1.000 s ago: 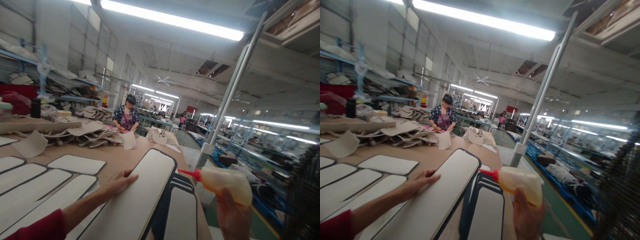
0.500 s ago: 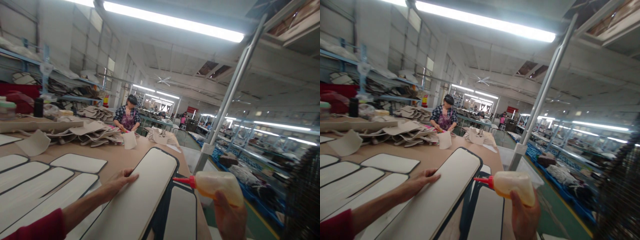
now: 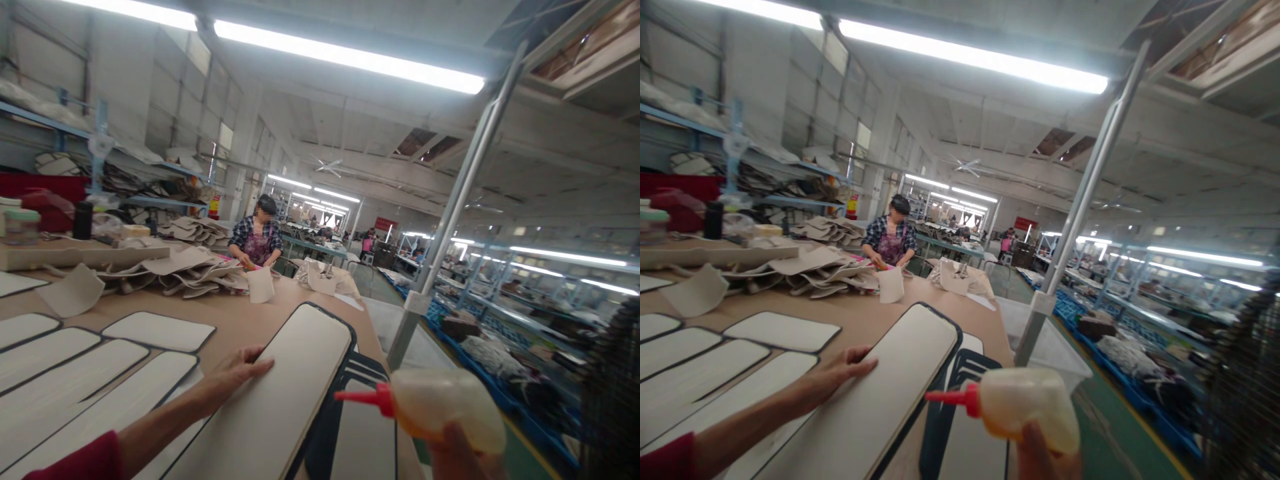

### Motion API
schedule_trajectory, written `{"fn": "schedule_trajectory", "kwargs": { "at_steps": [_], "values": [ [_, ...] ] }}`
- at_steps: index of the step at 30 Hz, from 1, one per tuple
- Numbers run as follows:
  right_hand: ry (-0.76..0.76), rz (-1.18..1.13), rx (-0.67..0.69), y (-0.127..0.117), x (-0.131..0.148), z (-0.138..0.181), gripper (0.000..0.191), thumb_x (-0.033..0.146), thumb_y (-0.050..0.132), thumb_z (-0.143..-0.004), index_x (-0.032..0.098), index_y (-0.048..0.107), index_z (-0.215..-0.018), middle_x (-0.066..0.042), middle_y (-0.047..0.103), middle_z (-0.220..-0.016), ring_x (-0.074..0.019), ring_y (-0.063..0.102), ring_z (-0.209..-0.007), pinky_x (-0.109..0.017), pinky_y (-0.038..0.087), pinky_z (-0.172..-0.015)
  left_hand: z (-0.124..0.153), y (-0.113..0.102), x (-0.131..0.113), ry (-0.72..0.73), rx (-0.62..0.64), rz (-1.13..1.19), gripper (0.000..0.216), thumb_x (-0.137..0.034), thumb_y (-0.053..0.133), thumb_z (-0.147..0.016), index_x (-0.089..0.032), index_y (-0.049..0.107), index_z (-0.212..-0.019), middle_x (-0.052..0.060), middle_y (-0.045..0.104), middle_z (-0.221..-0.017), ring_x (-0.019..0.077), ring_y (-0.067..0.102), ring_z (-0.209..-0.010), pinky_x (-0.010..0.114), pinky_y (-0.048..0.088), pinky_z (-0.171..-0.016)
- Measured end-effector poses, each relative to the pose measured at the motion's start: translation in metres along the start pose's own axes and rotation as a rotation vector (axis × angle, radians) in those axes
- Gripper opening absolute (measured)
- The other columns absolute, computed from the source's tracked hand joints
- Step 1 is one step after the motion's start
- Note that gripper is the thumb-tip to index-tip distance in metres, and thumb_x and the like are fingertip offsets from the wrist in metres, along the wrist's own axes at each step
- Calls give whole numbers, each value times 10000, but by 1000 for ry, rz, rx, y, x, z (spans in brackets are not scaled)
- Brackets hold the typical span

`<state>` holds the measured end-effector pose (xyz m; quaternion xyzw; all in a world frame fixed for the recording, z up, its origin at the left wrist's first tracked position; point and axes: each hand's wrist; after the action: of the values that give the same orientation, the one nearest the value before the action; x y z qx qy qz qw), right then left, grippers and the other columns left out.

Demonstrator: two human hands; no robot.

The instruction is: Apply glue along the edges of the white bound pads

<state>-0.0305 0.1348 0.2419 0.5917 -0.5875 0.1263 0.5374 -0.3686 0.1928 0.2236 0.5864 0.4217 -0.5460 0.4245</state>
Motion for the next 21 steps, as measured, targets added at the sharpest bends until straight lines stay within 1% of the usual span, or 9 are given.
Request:
{"fn": "schedule_trajectory", "kwargs": {
  "at_steps": [1, 4, 6, 8, 11, 13, 15, 18, 21],
  "values": [
    [-33, -51, -54, 6, 9, -8, 515, 344, 870, -545, 219, 665, -1001, -26, 695, -796, -194, 659, -755, -285, 566, -701, 2, 0, 1, 1, 3, -9, 477, -523, 678, -723, -149, 683, -1020, 60, 733, -936, 228, 659, -827, 283, 501, -717],
    [-158, -79, -151, 24, 27, -27, 587, 276, 907, -462, 238, 675, -1000, 17, 685, -811, -140, 628, -741, -212, 548, -698, 6, 2, 1, -7, 18, -38, 475, -522, 662, -746, -166, 685, -1060, 56, 729, -978, 231, 658, -858, 279, 503, -730],
    [-222, -56, -133, 29, 30, -34, 610, 262, 905, -459, 240, 673, -1023, 27, 665, -781, -134, 606, -746, -196, 537, -692, 9, 3, -1, -3, 30, -58, 468, -516, 660, -753, -173, 688, -1070, 54, 727, -986, 237, 658, -880, 277, 503, -735],
    [-252, 0, -105, 27, 28, -39, 636, 278, 885, -508, 236, 647, -1097, 23, 646, -770, -147, 600, -783, -211, 531, -700, 12, 3, -4, -4, 47, -60, 463, -509, 661, -755, -177, 690, -1076, 53, 727, -989, 244, 659, -894, 279, 504, -739],
    [-257, 139, -79, 17, 21, -42, 681, 329, 854, -560, 206, 597, -1178, -9, 642, -804, -191, 604, -789, -287, 546, -686, 14, 1, -5, -6, 52, -59, 475, -509, 676, -738, -185, 691, -1085, 51, 728, -994, 248, 661, -901, 280, 507, -746],
    [-241, 221, -80, 11, 19, -43, 699, 369, 857, -543, 175, 597, -1162, -31, 641, -787, -210, 601, -725, -327, 554, -637, 15, -1, -5, 0, 49, -60, 493, -517, 682, -725, -188, 690, -1092, 50, 730, -977, 249, 663, -894, 284, 509, -745],
    [-208, 276, -89, 7, 19, -41, 726, 393, 865, -517, 162, 601, -1152, -38, 642, -770, -201, 585, -648, -333, 552, -585, 16, -3, -5, 3, 56, -65, 505, -524, 684, -715, -188, 692, -1091, 48, 733, -950, 250, 665, -880, 287, 510, -744],
    [-188, 263, -53, 6, 22, -40, 740, 379, 856, -544, 188, 577, -1203, -32, 655, -796, -181, 585, -625, -324, 553, -593, 18, -6, -6, 3, 71, -88, 497, -525, 687, -708, -193, 700, -1078, 40, 734, -962, 249, 664, -895, 278, 506, -752],
    [-188, 174, -1, 7, 26, -44, 703, 311, 879, -503, 192, 612, -1142, -36, 667, -817, -179, 616, -674, -281, 552, -609, 20, -7, -10, -11, 105, -83, 511, -533, 686, -705, -202, 694, -1095, 38, 730, -1000, 249, 660, -928, 273, 503, -769]
  ]
}}
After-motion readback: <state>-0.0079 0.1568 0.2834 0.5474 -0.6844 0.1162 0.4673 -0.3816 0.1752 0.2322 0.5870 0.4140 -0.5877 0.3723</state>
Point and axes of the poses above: each hand's wrist, its own z-axis away from the middle knuckle, its own y-axis out of the palm, x = y × z
